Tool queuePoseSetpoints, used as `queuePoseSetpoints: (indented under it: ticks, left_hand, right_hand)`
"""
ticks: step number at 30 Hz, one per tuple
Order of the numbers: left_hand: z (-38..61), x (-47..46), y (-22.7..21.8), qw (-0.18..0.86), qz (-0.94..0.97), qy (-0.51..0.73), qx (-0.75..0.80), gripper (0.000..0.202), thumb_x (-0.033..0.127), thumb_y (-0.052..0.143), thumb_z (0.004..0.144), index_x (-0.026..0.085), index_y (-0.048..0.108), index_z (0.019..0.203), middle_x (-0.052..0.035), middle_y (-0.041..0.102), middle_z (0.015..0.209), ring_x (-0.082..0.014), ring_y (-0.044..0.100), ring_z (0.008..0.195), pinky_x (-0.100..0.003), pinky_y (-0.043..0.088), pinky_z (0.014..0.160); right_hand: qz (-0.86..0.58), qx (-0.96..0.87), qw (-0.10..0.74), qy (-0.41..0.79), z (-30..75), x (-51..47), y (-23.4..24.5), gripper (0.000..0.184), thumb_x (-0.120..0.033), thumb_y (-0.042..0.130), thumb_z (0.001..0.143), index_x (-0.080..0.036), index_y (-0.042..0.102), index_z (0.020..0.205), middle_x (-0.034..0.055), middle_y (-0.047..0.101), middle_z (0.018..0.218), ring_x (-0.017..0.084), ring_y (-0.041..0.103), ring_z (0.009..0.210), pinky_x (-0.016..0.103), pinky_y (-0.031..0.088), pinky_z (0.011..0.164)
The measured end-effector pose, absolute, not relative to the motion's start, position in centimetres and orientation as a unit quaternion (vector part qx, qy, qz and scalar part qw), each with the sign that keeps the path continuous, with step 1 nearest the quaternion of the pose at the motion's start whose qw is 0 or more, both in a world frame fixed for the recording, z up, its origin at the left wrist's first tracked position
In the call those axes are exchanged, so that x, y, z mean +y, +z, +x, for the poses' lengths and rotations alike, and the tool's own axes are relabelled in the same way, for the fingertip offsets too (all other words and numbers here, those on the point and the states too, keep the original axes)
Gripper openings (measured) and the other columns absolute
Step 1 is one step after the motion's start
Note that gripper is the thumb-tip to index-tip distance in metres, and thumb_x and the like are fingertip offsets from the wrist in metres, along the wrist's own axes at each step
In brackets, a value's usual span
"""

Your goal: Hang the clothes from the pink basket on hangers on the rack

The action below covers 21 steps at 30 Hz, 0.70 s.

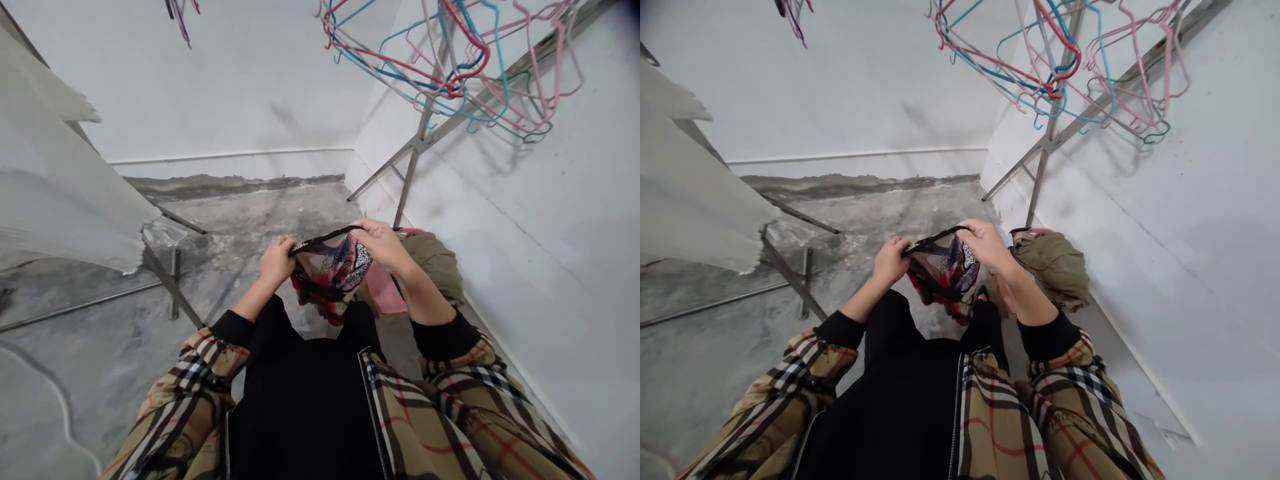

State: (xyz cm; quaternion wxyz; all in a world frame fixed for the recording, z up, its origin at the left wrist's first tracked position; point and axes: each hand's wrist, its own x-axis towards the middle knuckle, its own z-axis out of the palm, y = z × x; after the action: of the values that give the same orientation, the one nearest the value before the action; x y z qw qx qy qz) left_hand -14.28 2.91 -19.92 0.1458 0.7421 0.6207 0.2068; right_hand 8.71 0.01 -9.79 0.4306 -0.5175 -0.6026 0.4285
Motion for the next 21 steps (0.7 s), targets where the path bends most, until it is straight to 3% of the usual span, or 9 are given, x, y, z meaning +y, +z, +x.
queuePoseSetpoints:
  ticks: [6, 13, 15, 18, 21]
  left_hand:
    - [-16.5, 4.2, -19.7, 0.144, 0.708, 0.187, 0.666, 0.030, 0.014, 0.054, 0.079, 0.025, 0.067, 0.103, -0.0069, 0.063, 0.111, -0.0252, 0.058, 0.104, -0.030, 0.044, 0.074]
    - [-19.2, 5.2, -19.0, 0.130, 0.655, 0.186, 0.721, 0.037, 0.013, 0.056, 0.075, 0.026, 0.065, 0.109, -0.0093, 0.061, 0.116, -0.0290, 0.057, 0.109, -0.035, 0.046, 0.080]
    - [-19.4, 5.2, -18.4, 0.140, 0.632, 0.238, 0.724, 0.032, 0.018, 0.060, 0.074, 0.023, 0.066, 0.105, -0.0091, 0.063, 0.107, -0.0272, 0.060, 0.101, -0.034, 0.046, 0.079]
    - [-19.2, 5.1, -17.1, 0.292, 0.559, 0.368, 0.683, 0.024, 0.017, 0.060, 0.072, 0.019, 0.063, 0.096, -0.0032, 0.063, 0.081, -0.0176, 0.061, 0.070, -0.030, 0.047, 0.068]
    - [-18.6, 5.1, -15.3, 0.505, 0.422, 0.479, 0.581, 0.022, 0.012, 0.056, 0.070, 0.017, 0.060, 0.091, 0.0017, 0.060, 0.069, -0.0103, 0.055, 0.053, -0.025, 0.047, 0.058]
  right_hand:
    - [-0.505, -0.450, 0.481, 0.558, 10.2, -0.5, -9.6, 0.027, -0.042, 0.075, 0.066, -0.019, 0.065, 0.075, -0.0020, 0.064, 0.064, 0.010, 0.054, 0.056, 0.024, 0.045, 0.056]
    - [-0.487, -0.412, 0.555, 0.533, 11.9, -0.3, -10.3, 0.028, -0.039, 0.079, 0.064, -0.020, 0.063, 0.078, -0.0042, 0.061, 0.063, 0.009, 0.053, 0.055, 0.022, 0.045, 0.055]
    - [-0.499, -0.418, 0.555, 0.518, 12.6, 0.0, -11.2, 0.026, -0.039, 0.076, 0.067, -0.020, 0.063, 0.079, -0.0039, 0.061, 0.062, 0.010, 0.054, 0.056, 0.023, 0.046, 0.057]
    - [-0.543, -0.460, 0.543, 0.446, 13.6, 0.8, -12.5, 0.024, -0.040, 0.067, 0.072, -0.019, 0.065, 0.083, -0.0019, 0.063, 0.065, 0.013, 0.057, 0.059, 0.026, 0.047, 0.059]
    - [-0.629, -0.550, 0.490, 0.248, 14.6, 1.5, -13.5, 0.020, -0.031, 0.059, 0.076, -0.017, 0.067, 0.088, 0.0032, 0.067, 0.078, 0.017, 0.061, 0.071, 0.031, 0.049, 0.071]
